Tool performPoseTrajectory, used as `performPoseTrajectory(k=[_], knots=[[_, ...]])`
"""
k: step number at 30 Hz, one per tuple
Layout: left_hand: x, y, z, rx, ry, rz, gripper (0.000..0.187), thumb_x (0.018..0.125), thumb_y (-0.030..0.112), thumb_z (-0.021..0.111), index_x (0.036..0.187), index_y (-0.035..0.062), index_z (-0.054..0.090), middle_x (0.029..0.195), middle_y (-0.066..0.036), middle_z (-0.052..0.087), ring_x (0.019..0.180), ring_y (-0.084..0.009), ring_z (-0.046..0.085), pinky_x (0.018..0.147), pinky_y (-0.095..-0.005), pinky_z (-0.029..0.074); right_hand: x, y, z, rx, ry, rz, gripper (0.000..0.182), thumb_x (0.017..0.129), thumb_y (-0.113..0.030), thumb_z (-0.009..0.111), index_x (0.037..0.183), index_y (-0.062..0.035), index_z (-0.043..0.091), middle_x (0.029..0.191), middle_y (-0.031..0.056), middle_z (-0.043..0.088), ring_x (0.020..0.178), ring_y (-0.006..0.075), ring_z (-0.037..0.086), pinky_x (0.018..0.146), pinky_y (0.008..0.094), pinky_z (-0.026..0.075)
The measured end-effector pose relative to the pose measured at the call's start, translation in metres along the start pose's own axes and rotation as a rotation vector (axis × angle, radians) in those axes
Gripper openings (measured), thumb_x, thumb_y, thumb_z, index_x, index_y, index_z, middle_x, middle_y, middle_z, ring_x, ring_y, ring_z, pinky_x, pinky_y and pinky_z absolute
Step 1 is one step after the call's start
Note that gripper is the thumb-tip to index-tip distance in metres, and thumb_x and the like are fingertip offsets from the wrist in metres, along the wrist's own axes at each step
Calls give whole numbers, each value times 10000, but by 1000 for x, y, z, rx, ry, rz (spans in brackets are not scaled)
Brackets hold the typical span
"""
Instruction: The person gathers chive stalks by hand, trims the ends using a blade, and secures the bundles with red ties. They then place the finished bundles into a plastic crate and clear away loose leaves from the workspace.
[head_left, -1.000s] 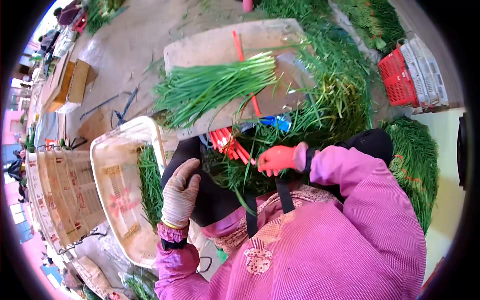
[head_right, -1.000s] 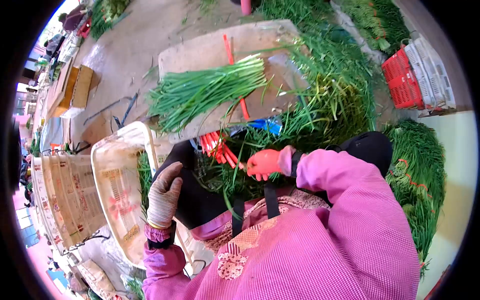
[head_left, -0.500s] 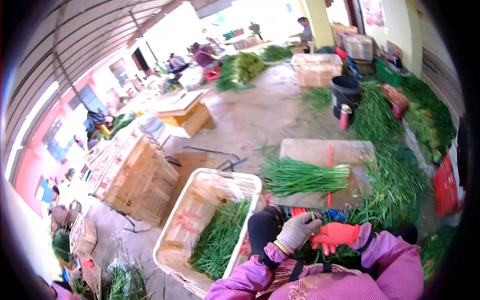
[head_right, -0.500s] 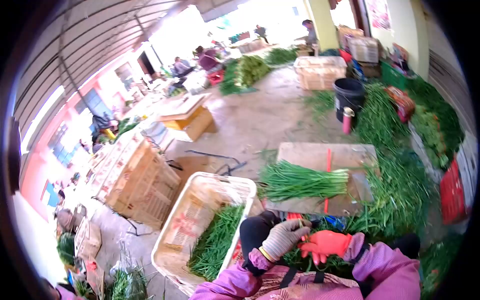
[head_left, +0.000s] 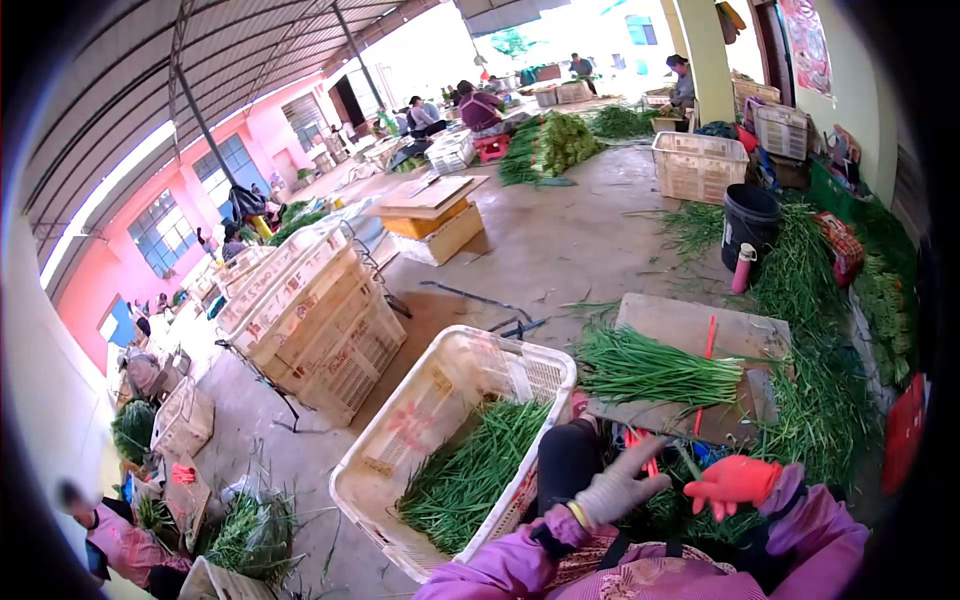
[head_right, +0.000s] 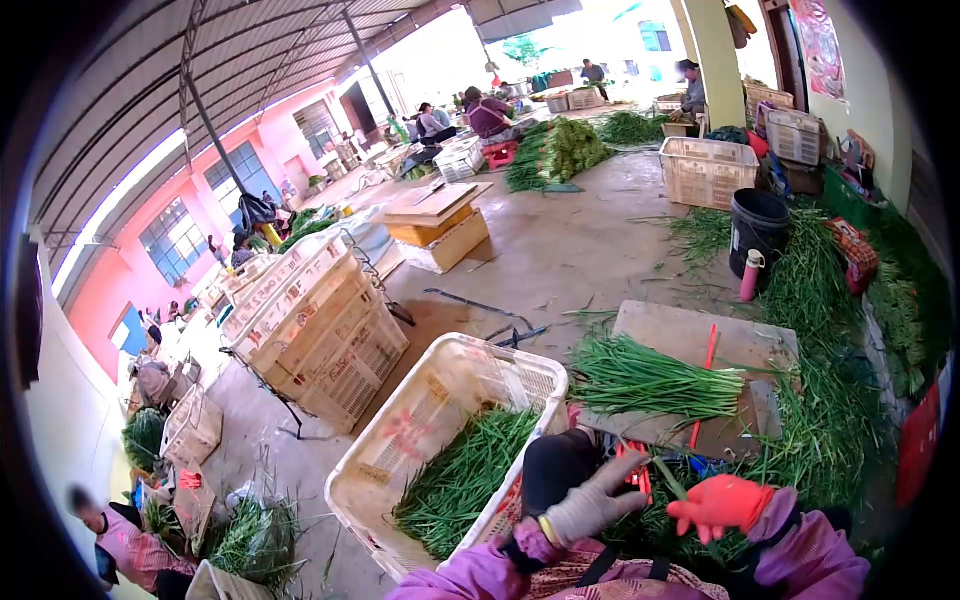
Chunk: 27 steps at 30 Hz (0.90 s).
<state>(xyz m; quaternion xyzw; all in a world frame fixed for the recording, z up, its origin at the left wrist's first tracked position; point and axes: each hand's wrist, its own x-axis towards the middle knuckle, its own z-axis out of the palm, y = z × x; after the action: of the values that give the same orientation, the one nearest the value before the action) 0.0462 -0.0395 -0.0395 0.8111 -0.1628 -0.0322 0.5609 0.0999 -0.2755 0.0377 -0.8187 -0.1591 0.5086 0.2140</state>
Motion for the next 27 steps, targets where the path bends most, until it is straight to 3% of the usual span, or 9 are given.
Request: performPoseTrajectory(k=[3,6,9,10,12,15,17,25,27], knots=[[1,8,24,-207,-12,16,466,923,139,610,1354,18,481,1456,-159,416,1354,-239,396,1112,-334,307,14,-24,11,-57,-85,-45,530,945,-552,449,951,-95,718,654,17,672,527,113,592,553,260,491],[-2,3,20,-938,-36,-248,306,966,131,536,1243,7,571,1359,-137,516,1276,-212,476,1085,-323,342,21,-35,15,-51,-129,-77,508,940,-548,459,955,-103,705,647,12,669,528,107,594,546,260,490],[-16,31,-41,-261,274,32,338,1010,250,445,1113,-12,633,1115,-110,645,1071,-185,576,958,-311,429,30,-43,8,-125,27,-100,455,954,-497,463,915,-95,672,618,12,663,523,118,615,535,270,500],[-19,24,-52,-543,429,-4,299,1004,175,403,1078,-1,633,1100,-106,638,1035,-195,590,947,-306,438,37,-39,5,-124,15,-85,455,954,-497,463,915,-95,672,618,12,663,523,118,615,535,270,500],[-40,37,-109,-100,642,80,239,985,195,465,1022,12,614,1043,-87,614,975,-202,587,878,-311,458,53,-21,6,-157,166,-75,420,967,-437,456,901,-79,666,613,24,668,517,139,639,524,291,511],[-80,42,-182,-345,1176,73,299,1022,210,435,1207,10,558,981,-81,642,911,-191,608,867,-315,472,74,17,-6,-255,302,-51,360,966,-358,483,868,-58,654,617,37,669,508,152,644,518,302,513],[-107,58,-228,-106,1374,155,336,1023,265,468,1195,2,587,912,-44,633,886,-158,600,861,-302,467,79,30,-9,-271,337,-21,352,957,-347,478,821,-71,647,593,26,664,503,158,650,526,317,521],[-158,-22,-278,343,1247,-42,249,966,71,565,1201,21,630,1162,-85,654,1043,-152,595,901,-258,471,113,44,-14,-285,419,2,341,952,-369,509,822,-88,651,599,36,658,521,200,651,548,342,515],[-149,-59,-270,293,1232,-344,235,945,60,590,1170,41,654,1133,-75,671,1023,-150,613,884,-257,488,126,48,-10,-243,419,-47,304,938,-357,541,808,-102,644,610,57,646,568,258,651,561,385,508]])
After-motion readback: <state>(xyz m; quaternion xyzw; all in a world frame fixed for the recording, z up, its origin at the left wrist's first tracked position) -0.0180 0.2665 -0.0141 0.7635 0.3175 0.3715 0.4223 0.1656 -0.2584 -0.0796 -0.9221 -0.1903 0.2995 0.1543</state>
